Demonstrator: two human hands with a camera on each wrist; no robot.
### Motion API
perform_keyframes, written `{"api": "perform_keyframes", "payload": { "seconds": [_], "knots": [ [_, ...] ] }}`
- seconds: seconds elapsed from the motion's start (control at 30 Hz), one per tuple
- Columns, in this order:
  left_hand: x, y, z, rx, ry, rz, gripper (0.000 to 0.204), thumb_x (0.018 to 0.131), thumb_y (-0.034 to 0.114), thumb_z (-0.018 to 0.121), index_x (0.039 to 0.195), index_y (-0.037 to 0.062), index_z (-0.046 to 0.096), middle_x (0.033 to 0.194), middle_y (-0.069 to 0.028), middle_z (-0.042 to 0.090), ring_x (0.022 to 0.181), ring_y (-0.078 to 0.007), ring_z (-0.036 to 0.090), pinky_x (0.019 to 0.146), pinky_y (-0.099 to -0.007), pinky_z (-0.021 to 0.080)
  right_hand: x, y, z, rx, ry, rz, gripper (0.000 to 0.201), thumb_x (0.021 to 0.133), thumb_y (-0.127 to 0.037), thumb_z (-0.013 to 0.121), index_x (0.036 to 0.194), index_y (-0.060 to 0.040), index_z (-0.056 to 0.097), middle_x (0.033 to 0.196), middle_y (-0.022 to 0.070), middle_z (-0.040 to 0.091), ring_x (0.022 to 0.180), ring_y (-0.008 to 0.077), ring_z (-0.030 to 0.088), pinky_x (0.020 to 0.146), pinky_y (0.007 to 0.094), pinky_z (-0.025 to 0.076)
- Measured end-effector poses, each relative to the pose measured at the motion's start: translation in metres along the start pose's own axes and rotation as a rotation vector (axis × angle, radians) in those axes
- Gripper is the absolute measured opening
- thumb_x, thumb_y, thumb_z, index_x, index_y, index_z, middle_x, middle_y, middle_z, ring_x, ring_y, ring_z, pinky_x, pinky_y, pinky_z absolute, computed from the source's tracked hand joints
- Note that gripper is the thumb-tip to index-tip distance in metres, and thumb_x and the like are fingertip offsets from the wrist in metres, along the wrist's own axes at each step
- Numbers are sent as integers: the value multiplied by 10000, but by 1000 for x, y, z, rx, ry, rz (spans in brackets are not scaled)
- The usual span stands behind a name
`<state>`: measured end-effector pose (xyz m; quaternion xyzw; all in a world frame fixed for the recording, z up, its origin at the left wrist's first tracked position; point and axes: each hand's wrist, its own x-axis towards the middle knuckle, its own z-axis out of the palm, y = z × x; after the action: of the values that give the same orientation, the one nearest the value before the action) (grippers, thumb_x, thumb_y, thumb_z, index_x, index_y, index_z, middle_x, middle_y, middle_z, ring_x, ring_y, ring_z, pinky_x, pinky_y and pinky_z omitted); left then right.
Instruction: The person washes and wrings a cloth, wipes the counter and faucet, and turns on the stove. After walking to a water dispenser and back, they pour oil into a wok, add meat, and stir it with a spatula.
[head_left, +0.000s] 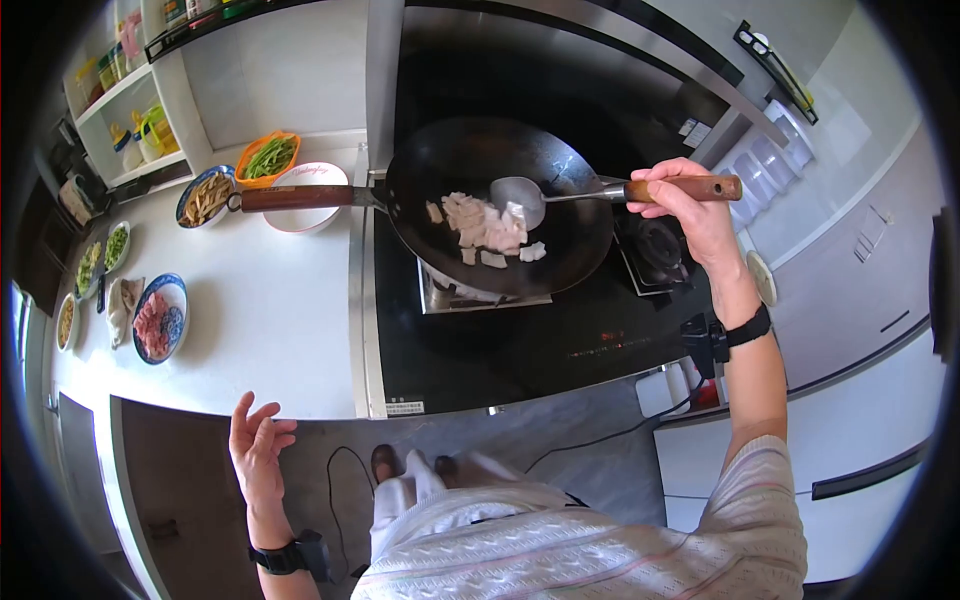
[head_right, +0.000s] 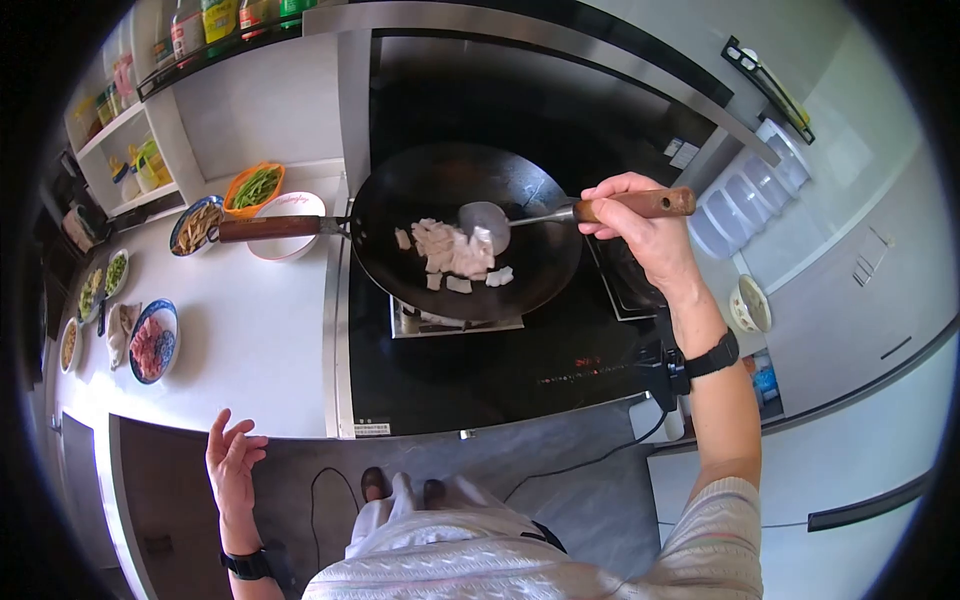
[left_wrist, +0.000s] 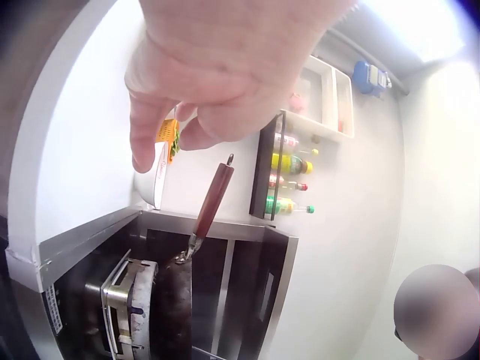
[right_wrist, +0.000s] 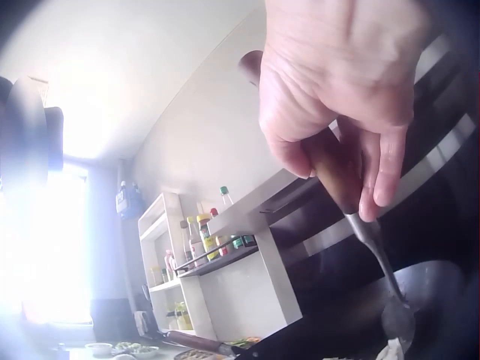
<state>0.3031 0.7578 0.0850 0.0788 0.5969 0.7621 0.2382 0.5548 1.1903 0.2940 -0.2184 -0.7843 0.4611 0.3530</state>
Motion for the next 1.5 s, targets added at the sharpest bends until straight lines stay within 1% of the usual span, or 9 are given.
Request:
{"api": "perform_keyframes", "payload": {
  "seconds": [0.27, 0.37, 0.7, 0.83, 0.93, 0.97, 1.13, 1.3, 1.5],
  "knots": [
    [-50, -13, -13, -47, 96, -21, 420, 894, 19, 501, 1294, 1, 372, 1025, -166, 602, 777, -218, 661, 611, -244, 564, 1, -5, 32, 88, -183, -89, 79, 793, -20, 602, 862, -19, 641, 909, 86, 649, 788, 156, 638, 691, 249, 524],
    [-73, -23, -29, -98, 137, -22, 406, 893, 19, 506, 1282, 9, 393, 1026, -158, 601, 769, -213, 661, 606, -243, 565, 8, -2, 32, -177, -145, -237, 60, 782, -9, 608, 837, -17, 632, 910, 30, 645, 806, 96, 607, 737, 217, 479],
    [-119, -32, -69, -113, 259, -84, 424, 862, 10, 526, 1269, 26, 410, 1019, -143, 584, 750, -202, 651, 598, -247, 539, -74, 12, 102, -908, -458, -593, 256, 651, -75, 667, 893, -133, 607, 1084, 76, 594, 950, 262, 585, 785, 367, 433],
    [-162, -36, -105, -118, 311, -135, 455, 856, 39, 549, 1284, 37, 394, 1038, -145, 567, 787, -217, 641, 648, -284, 532, -95, 23, 130, -952, -403, -648, 212, 609, -36, 641, 814, -90, 636, 968, 91, 626, 782, 261, 612, 699, 340, 487],
    [-201, -48, -140, -189, 342, -134, 475, 859, 84, 583, 1288, 27, 387, 1054, -161, 554, 815, -228, 638, 679, -304, 540, -99, 23, 132, -957, -451, -576, 321, 636, 76, 571, 919, -59, 638, 1105, 146, 599, 1016, 299, 573, 869, 332, 458],
    [-216, -51, -151, -204, 360, -137, 477, 863, 91, 579, 1293, 27, 381, 1058, -159, 548, 824, -224, 634, 690, -307, 535, -76, 66, 107, -706, -442, -258, 397, 658, 97, 529, 1010, -62, 623, 1155, 154, 578, 1075, 302, 544, 930, 339, 416],
    [-297, -53, -196, -161, 488, -151, 488, 871, 100, 565, 1307, 26, 358, 1059, -143, 533, 825, -210, 627, 699, -310, 523, -68, 42, 88, -968, -364, -565, 548, 700, 145, 401, 1222, 3, 484, 1256, 141, 505, 1207, 273, 451, 1036, 356, 319],
    [-404, -73, -220, -297, 710, -18, 508, 867, 90, 560, 1316, 16, 334, 1042, -129, 531, 825, -227, 634, 676, -294, 536, -211, -60, 236, -402, -674, -691, 416, 677, 132, 421, 1061, 49, 557, 1088, 161, 574, 1037, 272, 547, 941, 340, 398],
    [-553, -124, -183, -326, 1106, 42, 543, 872, 87, 554, 1340, -6, 296, 1029, -137, 545, 806, -220, 639, 659, -285, 537, -332, -48, 331, -200, -1237, -602, 353, 791, 58, 471, 1121, -7, 576, 1092, 127, 609, 1021, 242, 585, 878, 320, 457]
  ]
}}
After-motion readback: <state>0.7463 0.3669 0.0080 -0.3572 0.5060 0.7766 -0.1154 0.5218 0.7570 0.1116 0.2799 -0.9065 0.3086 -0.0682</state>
